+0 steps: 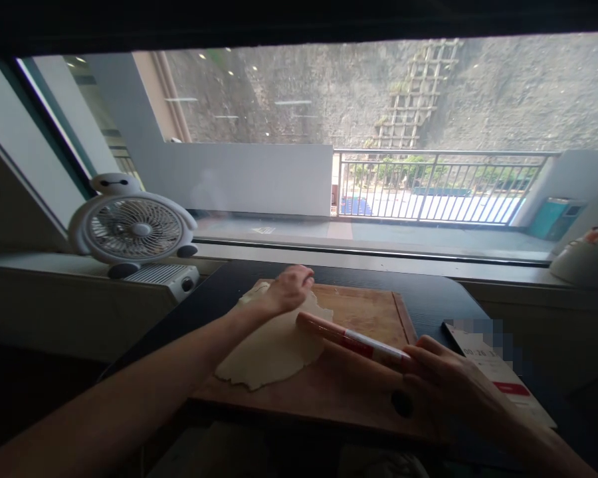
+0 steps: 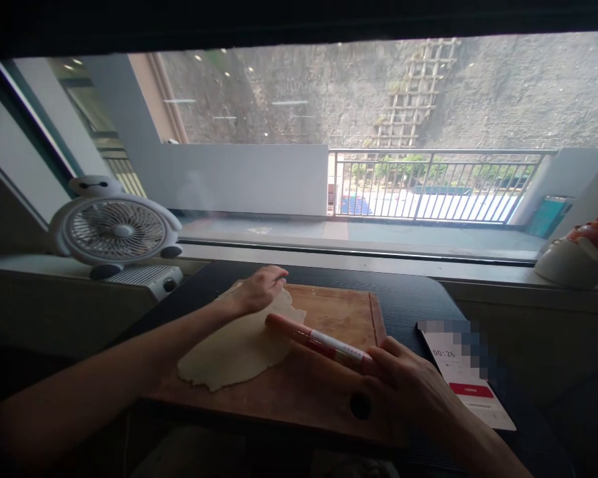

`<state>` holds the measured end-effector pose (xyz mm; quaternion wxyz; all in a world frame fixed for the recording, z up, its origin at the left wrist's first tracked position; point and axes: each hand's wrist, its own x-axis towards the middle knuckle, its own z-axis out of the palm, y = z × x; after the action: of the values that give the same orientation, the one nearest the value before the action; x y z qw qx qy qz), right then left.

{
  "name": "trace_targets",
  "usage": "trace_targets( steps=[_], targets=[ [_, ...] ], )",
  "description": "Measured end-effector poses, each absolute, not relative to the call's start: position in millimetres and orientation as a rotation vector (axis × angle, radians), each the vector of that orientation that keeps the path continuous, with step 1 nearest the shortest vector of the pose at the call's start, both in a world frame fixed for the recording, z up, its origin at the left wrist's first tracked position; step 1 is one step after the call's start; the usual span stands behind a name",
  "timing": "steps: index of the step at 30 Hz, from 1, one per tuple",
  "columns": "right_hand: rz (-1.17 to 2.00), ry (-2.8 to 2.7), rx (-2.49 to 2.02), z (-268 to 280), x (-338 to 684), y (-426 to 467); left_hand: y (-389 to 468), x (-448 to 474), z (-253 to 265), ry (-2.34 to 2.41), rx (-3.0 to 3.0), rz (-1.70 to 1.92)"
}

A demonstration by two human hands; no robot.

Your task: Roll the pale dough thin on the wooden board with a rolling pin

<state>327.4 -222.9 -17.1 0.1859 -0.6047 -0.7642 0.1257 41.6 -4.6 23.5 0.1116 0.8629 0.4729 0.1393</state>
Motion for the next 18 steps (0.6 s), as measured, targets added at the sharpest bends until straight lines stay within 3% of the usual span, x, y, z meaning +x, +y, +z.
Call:
trace_targets(
  steps=[5,12,18],
  targets=[
    [0.355,-2.161,-1.677,-19.1,335.7,-211.7,-29.0,75.4,-17.5,1.177,2.651,0.292],
    [0.162,-2.001,-1.872,-17.1,344.3,-178.2,20.1,119.2,2.3,1.374,2.677,0.609],
    [-0.064,-2.201,-1.742,-22.1,318.4,-204.9,-21.1,89.8,-5.9,1.023,2.836,0.459]
  ],
)
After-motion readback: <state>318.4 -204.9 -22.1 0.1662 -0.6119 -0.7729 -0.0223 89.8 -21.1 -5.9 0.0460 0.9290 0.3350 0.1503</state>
